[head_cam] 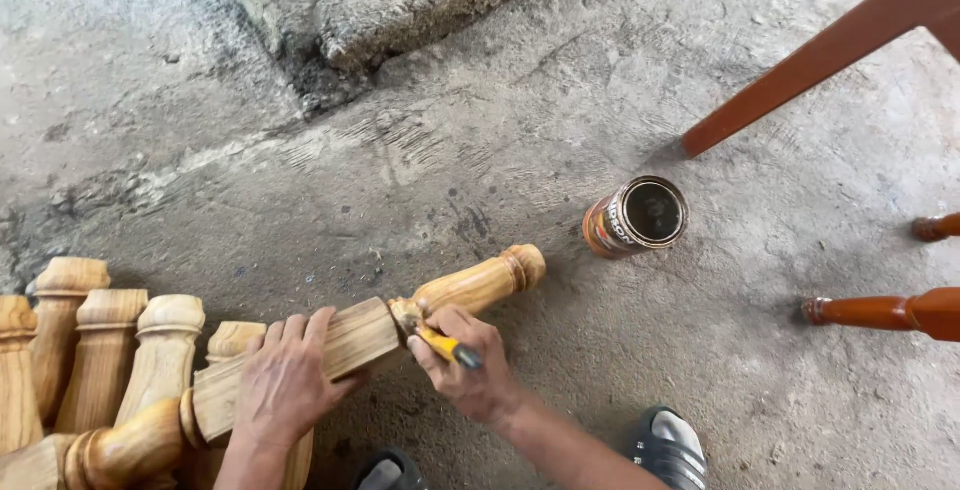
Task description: Staining or varnishing carved wooden furniture legs using a paint brush.
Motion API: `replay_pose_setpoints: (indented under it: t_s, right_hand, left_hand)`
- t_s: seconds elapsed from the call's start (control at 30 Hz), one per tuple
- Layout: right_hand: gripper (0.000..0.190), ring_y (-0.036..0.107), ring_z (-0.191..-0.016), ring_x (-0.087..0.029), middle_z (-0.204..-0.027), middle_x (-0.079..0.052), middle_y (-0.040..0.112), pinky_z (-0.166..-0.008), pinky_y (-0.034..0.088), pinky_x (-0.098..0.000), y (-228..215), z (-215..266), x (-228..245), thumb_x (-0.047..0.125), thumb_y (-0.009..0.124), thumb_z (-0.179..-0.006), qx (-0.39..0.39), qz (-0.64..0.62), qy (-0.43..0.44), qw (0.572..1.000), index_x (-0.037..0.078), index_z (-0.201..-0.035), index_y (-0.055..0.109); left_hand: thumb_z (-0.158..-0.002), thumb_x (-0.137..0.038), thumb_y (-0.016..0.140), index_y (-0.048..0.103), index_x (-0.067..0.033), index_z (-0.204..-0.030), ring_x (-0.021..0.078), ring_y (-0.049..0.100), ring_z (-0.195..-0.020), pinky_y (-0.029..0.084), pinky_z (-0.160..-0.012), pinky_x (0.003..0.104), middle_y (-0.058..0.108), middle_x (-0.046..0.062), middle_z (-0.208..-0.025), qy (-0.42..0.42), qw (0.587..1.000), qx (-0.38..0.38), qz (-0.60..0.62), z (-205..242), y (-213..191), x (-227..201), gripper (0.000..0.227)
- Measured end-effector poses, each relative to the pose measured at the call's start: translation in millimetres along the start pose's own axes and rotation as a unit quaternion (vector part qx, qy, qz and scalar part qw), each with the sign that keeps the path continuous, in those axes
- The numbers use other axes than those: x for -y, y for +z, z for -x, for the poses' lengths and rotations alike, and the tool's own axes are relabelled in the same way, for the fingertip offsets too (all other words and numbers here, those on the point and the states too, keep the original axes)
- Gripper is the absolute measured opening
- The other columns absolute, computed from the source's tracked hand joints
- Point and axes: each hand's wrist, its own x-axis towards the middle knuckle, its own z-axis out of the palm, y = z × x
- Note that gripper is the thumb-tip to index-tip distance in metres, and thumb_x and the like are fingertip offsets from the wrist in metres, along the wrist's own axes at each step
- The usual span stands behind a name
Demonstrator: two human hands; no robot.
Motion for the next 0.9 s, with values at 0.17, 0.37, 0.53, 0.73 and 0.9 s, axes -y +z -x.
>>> replay_pose_setpoints:
  t_s: [0.17,0.37,0.53,0.73,0.9]
  right_hand:
    - [0.023,0.063,-0.061,-0.015,-0.078,-0.007,0.069,-0.050,0.055,-0.0326,-13.4,-5.4,-113.8,0.027,0.065,-0.098,0.008,-0.113,0.219,0.969,0.006,-0.091,0.071]
    - [0.016,0.071,-0.057,-0.011,-0.081,-0.012,0.075,-0.044,0.061,-0.0209,-83.8,-25.8,-148.7,0.018,0.067,-0.096,-0.184,-0.069,0.294,0.935,0.002,-0.096,0.069]
    - [0.011,0.069,-0.052,-0.015,-0.079,-0.015,0.074,-0.043,0.060,-0.0235,-66.9,-7.5,-164.2,0.012,0.068,-0.093,-0.217,-0.193,0.386,0.876,0.001,-0.097,0.071]
    - [0.012,0.067,-0.057,-0.014,-0.078,-0.011,0.071,-0.048,0.058,-0.0268,-61.0,15.4,-161.3,0.017,0.069,-0.096,-0.225,-0.123,0.312,0.915,0.005,-0.097,0.067]
    - [0.021,0.058,-0.058,-0.020,-0.072,-0.007,0.061,-0.051,0.048,-0.0365,-31.5,52.9,-144.1,0.024,0.067,-0.098,-0.182,0.007,0.138,0.973,0.009,-0.089,0.057]
  left_hand:
    - [-0.059,-0.067,0.082,0.052,-0.0173,-0.144,0.0217,0.060,-0.108,0.045,-0.095,0.038,0.063,0.003,-0.110,-0.009,1.000,-0.004,-0.016,0.9,1.1,-2.1,0.103]
    - [-0.063,-0.072,0.079,0.050,-0.0168,-0.145,0.0215,0.059,-0.108,0.044,-0.098,0.039,0.062,0.003,-0.115,-0.008,0.999,0.017,-0.039,1.0,-0.9,-3.1,0.103]
    - [-0.064,-0.073,0.079,0.051,-0.0189,-0.144,0.0206,0.058,-0.110,0.043,-0.100,0.040,0.061,0.003,-0.113,-0.019,0.999,0.027,-0.030,1.1,-0.9,-2.3,0.101]
    - [-0.061,-0.067,0.081,0.053,-0.0200,-0.140,0.0232,0.058,-0.110,0.043,-0.099,0.041,0.062,0.003,-0.109,-0.002,1.000,-0.006,-0.005,2.5,4.4,-0.6,0.096]
    - [-0.063,-0.071,0.080,0.052,-0.0189,-0.142,0.0231,0.059,-0.109,0.043,-0.099,0.041,0.061,0.004,-0.109,-0.005,1.000,0.007,-0.020,0.3,-2.0,-1.1,0.099]
